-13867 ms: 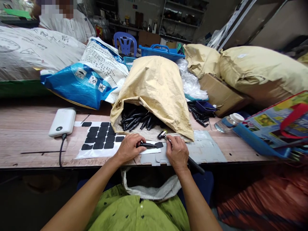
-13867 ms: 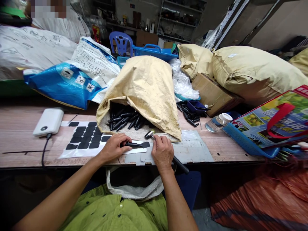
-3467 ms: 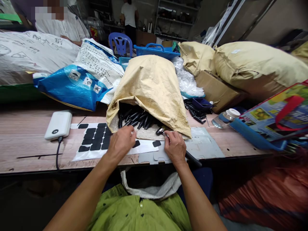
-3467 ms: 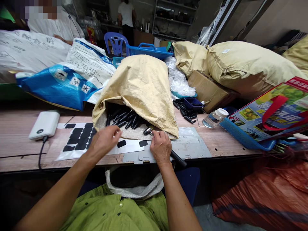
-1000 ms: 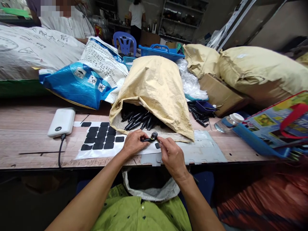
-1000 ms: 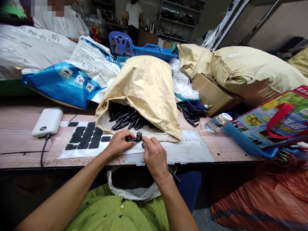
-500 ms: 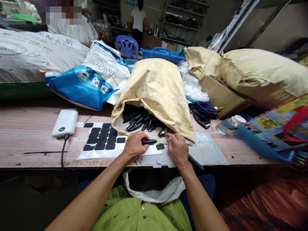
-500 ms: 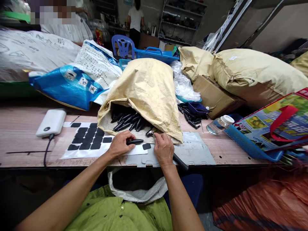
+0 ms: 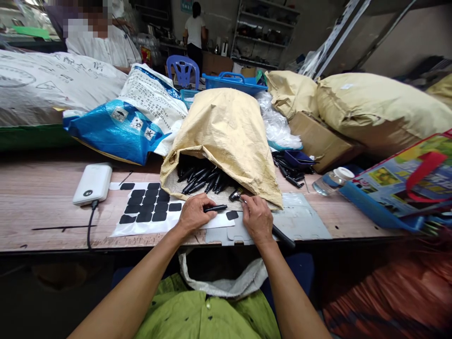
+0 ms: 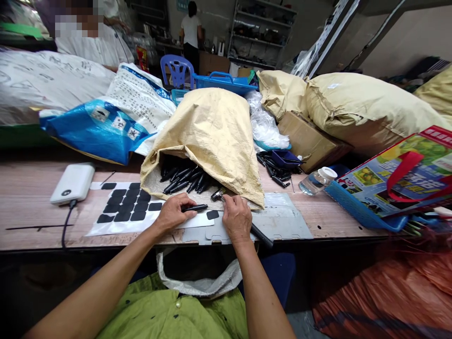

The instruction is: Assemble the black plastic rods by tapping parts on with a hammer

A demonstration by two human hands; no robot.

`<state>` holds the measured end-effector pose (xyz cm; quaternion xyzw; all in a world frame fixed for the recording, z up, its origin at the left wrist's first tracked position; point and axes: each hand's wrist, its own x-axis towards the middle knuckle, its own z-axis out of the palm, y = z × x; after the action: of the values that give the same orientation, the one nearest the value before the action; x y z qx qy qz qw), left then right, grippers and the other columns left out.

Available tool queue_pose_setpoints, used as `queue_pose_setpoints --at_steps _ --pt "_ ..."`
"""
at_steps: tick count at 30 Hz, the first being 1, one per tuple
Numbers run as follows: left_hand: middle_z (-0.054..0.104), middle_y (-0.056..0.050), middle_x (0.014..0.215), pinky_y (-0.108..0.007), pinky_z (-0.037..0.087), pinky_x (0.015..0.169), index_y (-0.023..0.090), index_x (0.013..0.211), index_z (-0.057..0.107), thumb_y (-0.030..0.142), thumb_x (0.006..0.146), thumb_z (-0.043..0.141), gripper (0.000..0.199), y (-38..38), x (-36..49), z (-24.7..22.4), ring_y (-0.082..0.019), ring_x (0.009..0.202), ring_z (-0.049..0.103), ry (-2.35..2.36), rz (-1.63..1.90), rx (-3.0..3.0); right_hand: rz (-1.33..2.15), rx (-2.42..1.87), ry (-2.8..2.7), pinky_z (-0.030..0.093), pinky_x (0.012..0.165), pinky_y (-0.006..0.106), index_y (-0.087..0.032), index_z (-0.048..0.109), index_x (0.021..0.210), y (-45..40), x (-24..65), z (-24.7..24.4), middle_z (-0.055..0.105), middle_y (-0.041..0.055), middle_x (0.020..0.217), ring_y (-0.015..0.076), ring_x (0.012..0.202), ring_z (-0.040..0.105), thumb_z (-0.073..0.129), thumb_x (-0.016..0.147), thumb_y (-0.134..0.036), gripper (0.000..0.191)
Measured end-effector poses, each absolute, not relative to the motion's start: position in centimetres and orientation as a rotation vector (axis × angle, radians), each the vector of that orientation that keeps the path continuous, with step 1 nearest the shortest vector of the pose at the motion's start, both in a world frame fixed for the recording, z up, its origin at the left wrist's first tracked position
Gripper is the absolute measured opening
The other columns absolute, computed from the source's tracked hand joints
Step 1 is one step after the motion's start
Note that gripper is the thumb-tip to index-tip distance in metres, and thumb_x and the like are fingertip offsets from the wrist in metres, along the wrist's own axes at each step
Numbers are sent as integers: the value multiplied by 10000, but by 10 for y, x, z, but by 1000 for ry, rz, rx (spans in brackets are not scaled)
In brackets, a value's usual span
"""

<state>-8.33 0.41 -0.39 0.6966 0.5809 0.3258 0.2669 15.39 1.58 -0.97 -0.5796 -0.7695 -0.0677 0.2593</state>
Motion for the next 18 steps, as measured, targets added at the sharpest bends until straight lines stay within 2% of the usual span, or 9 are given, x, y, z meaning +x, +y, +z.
queue_pose_setpoints --at_steps 13,18 --pt "684 -10 857 -296 428 725 223 930 795 304 773 740 185 7 -85 -7 -178 821 618 1563 849 1931 -183 -1581 -2072 393 847 313 -252 691 1194 15 154 -10 632 49 978 207 938 524 567 964 -216 263" --pt "718 -43 926 -298 445 790 208 984 779 373 917 596 255 -7 -84 21 -192 883 638 1385 770 1993 -168 -1588 -2079 391 857 311 -246 686 1203 15 154 -8 635 50 987 207 951 524 557 972 -216 267"
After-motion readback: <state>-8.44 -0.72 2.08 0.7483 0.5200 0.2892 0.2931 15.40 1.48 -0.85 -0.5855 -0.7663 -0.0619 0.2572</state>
